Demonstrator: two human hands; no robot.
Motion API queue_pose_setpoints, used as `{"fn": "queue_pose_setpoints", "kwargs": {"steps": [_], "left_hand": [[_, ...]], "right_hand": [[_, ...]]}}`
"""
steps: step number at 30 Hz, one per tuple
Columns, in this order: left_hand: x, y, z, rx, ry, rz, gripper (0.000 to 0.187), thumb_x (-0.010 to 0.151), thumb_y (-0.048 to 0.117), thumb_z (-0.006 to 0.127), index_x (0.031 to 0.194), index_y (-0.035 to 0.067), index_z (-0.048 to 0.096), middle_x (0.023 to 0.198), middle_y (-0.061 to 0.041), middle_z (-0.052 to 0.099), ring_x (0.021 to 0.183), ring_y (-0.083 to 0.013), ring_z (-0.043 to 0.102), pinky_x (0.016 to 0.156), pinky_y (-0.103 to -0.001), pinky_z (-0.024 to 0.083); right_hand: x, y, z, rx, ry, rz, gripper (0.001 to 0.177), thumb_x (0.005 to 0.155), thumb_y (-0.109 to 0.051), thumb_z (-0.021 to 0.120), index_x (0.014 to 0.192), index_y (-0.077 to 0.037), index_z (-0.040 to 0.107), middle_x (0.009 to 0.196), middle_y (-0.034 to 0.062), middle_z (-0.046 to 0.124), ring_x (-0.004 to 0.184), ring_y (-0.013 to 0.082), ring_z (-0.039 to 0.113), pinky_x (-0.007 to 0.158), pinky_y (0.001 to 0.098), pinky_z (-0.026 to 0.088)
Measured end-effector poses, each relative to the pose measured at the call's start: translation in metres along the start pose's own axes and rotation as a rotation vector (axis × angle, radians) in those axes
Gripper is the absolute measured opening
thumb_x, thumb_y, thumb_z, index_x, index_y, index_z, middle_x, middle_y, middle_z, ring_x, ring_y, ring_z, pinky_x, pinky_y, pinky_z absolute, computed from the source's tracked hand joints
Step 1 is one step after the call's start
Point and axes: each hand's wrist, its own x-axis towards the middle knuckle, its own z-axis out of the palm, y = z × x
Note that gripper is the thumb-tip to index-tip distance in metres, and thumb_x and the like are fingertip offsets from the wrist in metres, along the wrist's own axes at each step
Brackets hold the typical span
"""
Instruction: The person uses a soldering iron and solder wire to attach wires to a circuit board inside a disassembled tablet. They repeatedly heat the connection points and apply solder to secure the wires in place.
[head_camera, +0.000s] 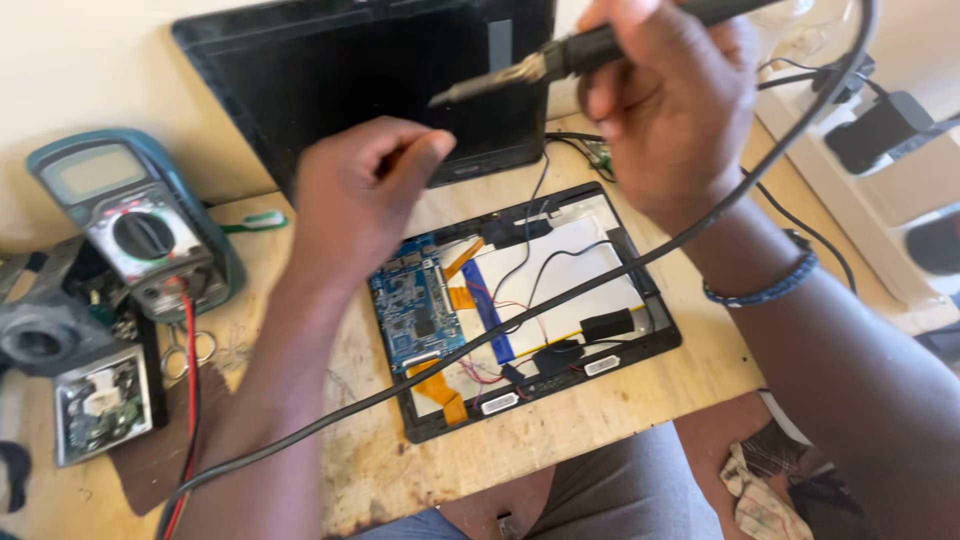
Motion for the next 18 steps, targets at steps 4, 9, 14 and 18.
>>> {"fn": "queue_pose_setpoints", "kwargs": {"steps": [4,9,14,18], "left_hand": [[-0.007,0.001,0.034,0.081,0.193,0.232,0.012,0.094,0.021,0.068,0.094,0.01,0.073,0.083,-0.007,0.072,0.065,-0.0155,0.067,0.057,-0.029,0.051],[-0.022,0.014,0.047,0.279,0.139,0.371,0.009,0.093,0.019,0.061,0.092,0.011,0.066,0.086,-0.007,0.069,0.068,-0.0246,0.068,0.06,-0.038,0.054],[-0.031,0.026,0.05,0.296,0.135,0.422,0.017,0.094,0.029,0.062,0.092,0.013,0.066,0.083,-0.005,0.068,0.067,-0.023,0.068,0.056,-0.036,0.053],[-0.023,0.029,0.034,0.306,0.317,0.522,0.021,0.089,0.031,0.063,0.091,0.011,0.066,0.075,-0.004,0.065,0.059,-0.0196,0.065,0.049,-0.033,0.049]], "right_hand": [[0.001,0.007,-0.018,-0.026,0.101,-0.017,0.015,0.106,-0.015,0.059,0.101,-0.001,0.061,0.089,0.0104,0.064,0.059,0.0162,0.055,0.049,0.0267,0.038],[-0.002,0.026,-0.021,0.053,0.036,0.111,0.027,0.117,-0.021,0.045,0.102,-0.002,0.058,0.077,0.0083,0.055,0.06,0.0126,0.046,0.058,0.0236,0.035],[0.001,0.056,-0.05,0.003,-0.036,0.068,0.026,0.119,-0.024,0.046,0.105,-0.005,0.058,0.077,0.0076,0.056,0.06,0.0119,0.047,0.06,0.0235,0.038],[0.005,0.079,-0.045,0.03,-0.049,0.082,0.026,0.118,-0.023,0.047,0.105,-0.005,0.058,0.078,0.0078,0.057,0.061,0.0128,0.048,0.06,0.0241,0.038]]}}
